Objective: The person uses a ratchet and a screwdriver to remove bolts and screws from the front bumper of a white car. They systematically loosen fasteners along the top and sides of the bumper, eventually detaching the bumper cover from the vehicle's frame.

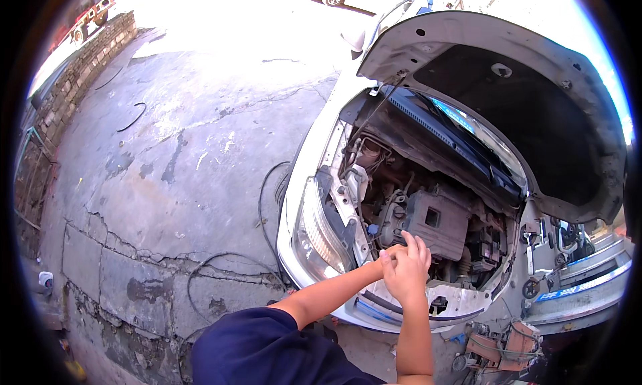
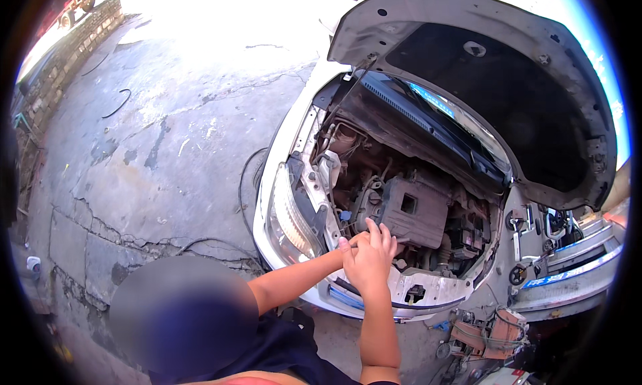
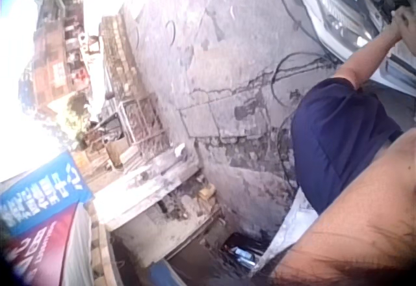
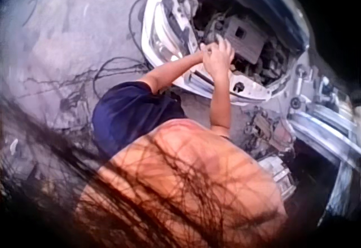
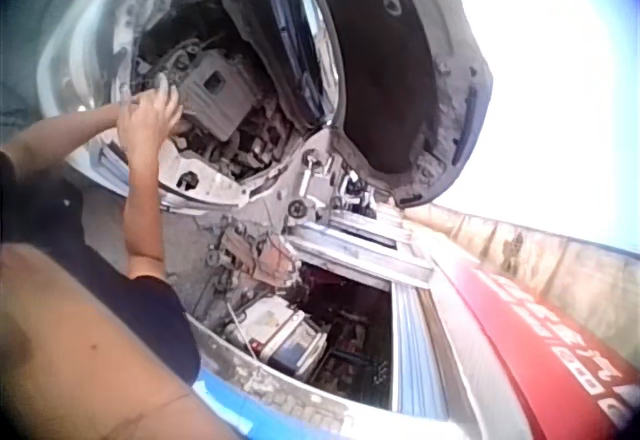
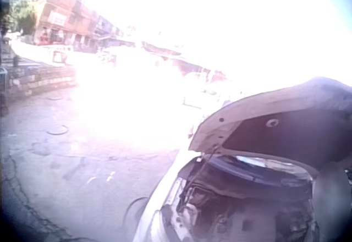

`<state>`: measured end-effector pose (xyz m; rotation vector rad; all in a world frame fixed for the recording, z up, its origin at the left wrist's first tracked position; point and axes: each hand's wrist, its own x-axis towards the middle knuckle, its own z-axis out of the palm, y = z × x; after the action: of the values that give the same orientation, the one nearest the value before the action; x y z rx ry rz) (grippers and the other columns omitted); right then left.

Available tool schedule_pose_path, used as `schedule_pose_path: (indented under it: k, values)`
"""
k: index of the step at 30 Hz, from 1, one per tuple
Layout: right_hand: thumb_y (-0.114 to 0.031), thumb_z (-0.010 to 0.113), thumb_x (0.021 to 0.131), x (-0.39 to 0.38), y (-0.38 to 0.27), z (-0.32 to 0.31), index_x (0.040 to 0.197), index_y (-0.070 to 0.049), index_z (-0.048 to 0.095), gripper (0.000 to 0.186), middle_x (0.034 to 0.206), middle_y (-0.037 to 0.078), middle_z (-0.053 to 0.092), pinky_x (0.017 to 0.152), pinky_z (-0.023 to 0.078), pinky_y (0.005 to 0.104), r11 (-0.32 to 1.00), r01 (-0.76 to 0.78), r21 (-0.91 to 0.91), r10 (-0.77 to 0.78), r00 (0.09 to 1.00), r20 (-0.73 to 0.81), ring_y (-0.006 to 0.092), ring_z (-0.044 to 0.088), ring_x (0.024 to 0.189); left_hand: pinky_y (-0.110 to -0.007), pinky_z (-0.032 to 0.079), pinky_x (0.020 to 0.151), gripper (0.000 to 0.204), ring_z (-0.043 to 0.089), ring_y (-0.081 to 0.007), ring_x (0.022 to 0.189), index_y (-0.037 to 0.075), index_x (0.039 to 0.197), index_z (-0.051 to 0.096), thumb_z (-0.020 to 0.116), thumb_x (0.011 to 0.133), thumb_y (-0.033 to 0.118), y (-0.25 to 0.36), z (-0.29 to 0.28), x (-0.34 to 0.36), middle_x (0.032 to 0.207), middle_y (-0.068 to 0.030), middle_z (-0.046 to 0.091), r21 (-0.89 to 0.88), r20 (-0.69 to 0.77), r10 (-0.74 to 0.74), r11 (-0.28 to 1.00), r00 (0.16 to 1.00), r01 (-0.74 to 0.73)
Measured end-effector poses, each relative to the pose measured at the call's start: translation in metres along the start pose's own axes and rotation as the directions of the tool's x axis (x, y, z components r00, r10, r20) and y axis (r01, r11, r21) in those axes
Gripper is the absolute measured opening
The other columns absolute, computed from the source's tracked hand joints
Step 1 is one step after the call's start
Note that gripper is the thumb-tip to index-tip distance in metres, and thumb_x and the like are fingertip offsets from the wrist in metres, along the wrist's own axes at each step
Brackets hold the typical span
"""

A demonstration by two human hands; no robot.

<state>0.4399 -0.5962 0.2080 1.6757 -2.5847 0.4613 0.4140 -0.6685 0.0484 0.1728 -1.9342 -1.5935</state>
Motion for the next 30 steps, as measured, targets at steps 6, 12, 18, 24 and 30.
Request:
schedule_pose_path:
  k: [6, 12, 18, 24, 30]
  values:
    - [-0.042, 0.056, 0.094, -0.051, 0.061, -0.017, 0.082, 0.000, 0.072, 0.046, 0.141, 0.022, 0.046, 0.110, 0.023, 0.0568, 0.960, -0.269, -0.078, 0.245, 0.942, -0.228, 0.0438, 0.035, 0.132, -0.046, 0.048, 0.059, 0.029, 0.062, -0.0430, 0.066, -0.001, 0.082, 0.065, 0.057, 0.094, 0.024, 0.028, 0.004, -0.001, 0.071, -0.0243, 0.063, -0.046, -0.101, -0.071, 0.997, 0.992, 0.067]
    - [-0.043, 0.053, 0.095, 0.013, 0.053, 0.004, 0.089, 0.002, 0.071, 0.049, 0.141, 0.019, 0.048, 0.109, 0.026, 0.0561, 0.980, -0.149, 0.134, 0.166, 0.978, -0.128, 0.0400, 0.038, 0.132, -0.048, 0.052, 0.069, 0.025, 0.065, -0.0424, 0.075, -0.001, 0.090, 0.067, 0.055, 0.090, 0.021, 0.003, 0.038, -0.010, 0.080, -0.0246, 0.066, 0.102, -0.023, 0.135, 0.986, 0.991, -0.132]
    - [-0.040, 0.058, 0.092, -0.047, 0.008, -0.007, 0.073, -0.001, 0.070, 0.045, 0.138, 0.018, 0.050, 0.110, 0.021, 0.0598, 0.977, -0.180, -0.115, 0.149, 0.959, -0.241, 0.0408, 0.038, 0.130, -0.047, 0.052, 0.066, 0.023, 0.064, -0.0430, 0.073, -0.001, 0.095, 0.068, 0.056, 0.089, 0.017, 0.010, -0.001, 0.008, 0.079, -0.0253, 0.065, 0.148, 0.018, -0.114, 0.983, 0.993, 0.110]
    - [-0.044, 0.053, 0.094, -0.013, 0.071, -0.001, 0.078, 0.001, 0.073, 0.052, 0.138, 0.018, 0.050, 0.109, 0.022, 0.0603, 0.900, -0.413, -0.143, 0.338, 0.865, -0.371, 0.0407, 0.037, 0.131, -0.051, 0.051, 0.068, 0.022, 0.064, -0.0439, 0.074, 0.000, 0.083, 0.064, 0.058, 0.084, 0.021, 0.016, 0.028, -0.011, 0.076, -0.0247, 0.065, 0.199, 0.048, -0.019, 0.980, 0.999, 0.009]
    - [-0.044, 0.059, 0.091, 0.002, 0.020, 0.005, 0.072, 0.000, 0.070, 0.050, 0.138, 0.014, 0.052, 0.110, 0.019, 0.0619, 0.991, -0.130, -0.013, 0.127, 0.983, -0.131, 0.0384, 0.039, 0.131, -0.042, 0.052, 0.073, 0.029, 0.065, -0.0343, 0.094, 0.003, 0.112, 0.060, 0.059, 0.091, 0.024, 0.014, 0.034, -0.021, 0.108, -0.0226, 0.062, 0.407, 0.002, 0.268, 0.880, 0.963, -0.245]
